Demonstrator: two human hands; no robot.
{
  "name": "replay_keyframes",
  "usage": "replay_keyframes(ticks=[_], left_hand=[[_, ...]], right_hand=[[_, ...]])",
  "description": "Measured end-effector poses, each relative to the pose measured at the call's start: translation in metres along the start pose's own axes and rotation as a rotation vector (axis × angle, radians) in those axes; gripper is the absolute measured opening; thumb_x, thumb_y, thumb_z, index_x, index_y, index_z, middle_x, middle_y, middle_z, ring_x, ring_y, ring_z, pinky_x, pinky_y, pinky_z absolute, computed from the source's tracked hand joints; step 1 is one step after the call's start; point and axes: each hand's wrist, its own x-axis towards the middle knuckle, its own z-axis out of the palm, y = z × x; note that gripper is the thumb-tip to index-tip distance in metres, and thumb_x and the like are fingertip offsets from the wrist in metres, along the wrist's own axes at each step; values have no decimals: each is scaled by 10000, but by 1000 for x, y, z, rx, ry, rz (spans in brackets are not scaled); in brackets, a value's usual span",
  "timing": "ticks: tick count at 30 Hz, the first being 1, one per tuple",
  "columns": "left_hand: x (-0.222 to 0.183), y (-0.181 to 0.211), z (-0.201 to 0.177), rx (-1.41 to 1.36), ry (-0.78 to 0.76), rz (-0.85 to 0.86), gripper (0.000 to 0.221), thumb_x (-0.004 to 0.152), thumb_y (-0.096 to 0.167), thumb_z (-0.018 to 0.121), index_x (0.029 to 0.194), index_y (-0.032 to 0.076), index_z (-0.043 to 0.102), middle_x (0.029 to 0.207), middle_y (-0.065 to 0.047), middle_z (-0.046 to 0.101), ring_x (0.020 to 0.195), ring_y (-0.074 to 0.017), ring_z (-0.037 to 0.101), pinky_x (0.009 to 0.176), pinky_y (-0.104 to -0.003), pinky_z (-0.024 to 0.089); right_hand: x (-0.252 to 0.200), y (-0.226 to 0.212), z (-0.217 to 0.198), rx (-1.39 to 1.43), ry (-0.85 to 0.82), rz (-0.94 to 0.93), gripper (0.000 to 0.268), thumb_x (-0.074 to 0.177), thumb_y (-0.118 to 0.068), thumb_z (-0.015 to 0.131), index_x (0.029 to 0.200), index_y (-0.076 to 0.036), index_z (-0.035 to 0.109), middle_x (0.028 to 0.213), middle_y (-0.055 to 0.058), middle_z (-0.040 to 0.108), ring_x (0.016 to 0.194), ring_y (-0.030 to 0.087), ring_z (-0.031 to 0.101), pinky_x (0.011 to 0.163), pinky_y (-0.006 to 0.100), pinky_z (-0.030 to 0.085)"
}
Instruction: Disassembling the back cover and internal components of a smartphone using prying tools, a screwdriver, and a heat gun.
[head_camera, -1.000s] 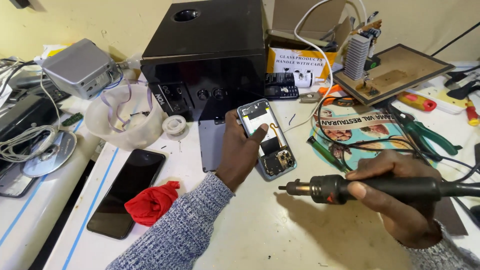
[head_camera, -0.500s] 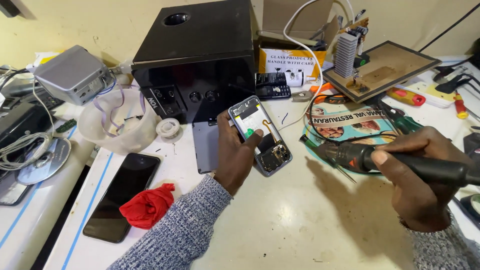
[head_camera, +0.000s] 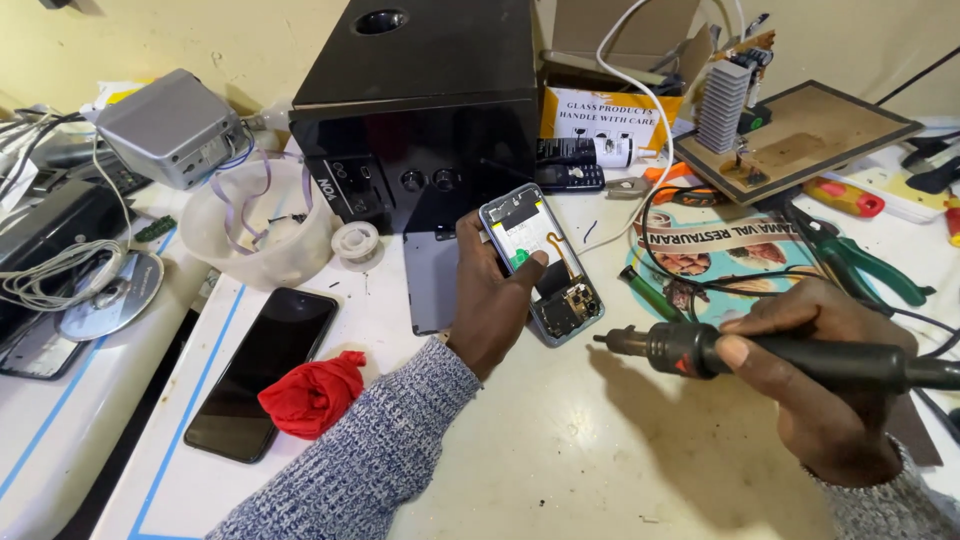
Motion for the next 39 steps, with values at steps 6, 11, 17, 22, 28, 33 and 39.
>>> replay_keyframes(ticks=[6,11,17,22,28,33,39], left_hand=[[1,-4,0,-53,-13,2,535,875,-39,634,1295,98,331,1288,-255,662,1121,-362,713,861,-496,682],[1,-4,0,-73,-15,0,532,879,-51,624,1299,95,331,1290,-267,666,1114,-367,713,866,-497,678],[1,-3,-1,-31,-30,11,543,874,-30,633,1298,110,324,1306,-275,653,1133,-395,713,861,-518,689],[-1,1,1,-74,-27,-11,570,871,-38,625,1327,115,321,1330,-297,644,1167,-432,696,872,-566,676],[1,2,1,0,-105,150,490,919,95,630,1257,120,276,1264,-257,671,1133,-370,707,911,-549,674],[15,10,9,188,-238,291,489,949,231,621,1353,81,391,1212,-236,654,1058,-325,734,745,-461,726],[33,9,21,225,-288,407,626,989,341,557,1528,121,327,1442,-173,591,1323,-359,601,1029,-498,592]], right_hand=[[4,4,-5,-106,118,-55,170,910,-75,699,932,85,646,850,192,647,721,249,568,684,329,388],[-1,-1,1,-35,73,-40,169,848,-84,696,916,66,657,856,166,672,792,234,625,780,311,467],[-5,-13,12,155,-65,-137,169,765,-119,688,827,36,660,703,120,657,610,199,601,648,286,453],[-3,-10,8,30,-30,-154,189,769,-144,697,821,38,686,707,134,687,598,203,642,613,282,469],[6,6,-2,-128,150,37,166,844,-123,757,911,20,707,789,125,667,738,204,589,731,297,429],[17,12,-5,-284,223,43,176,921,-188,766,964,-19,746,908,106,725,857,215,641,809,337,449],[13,12,6,-270,186,-90,193,904,-128,788,1027,10,732,924,123,734,775,185,650,746,302,502]])
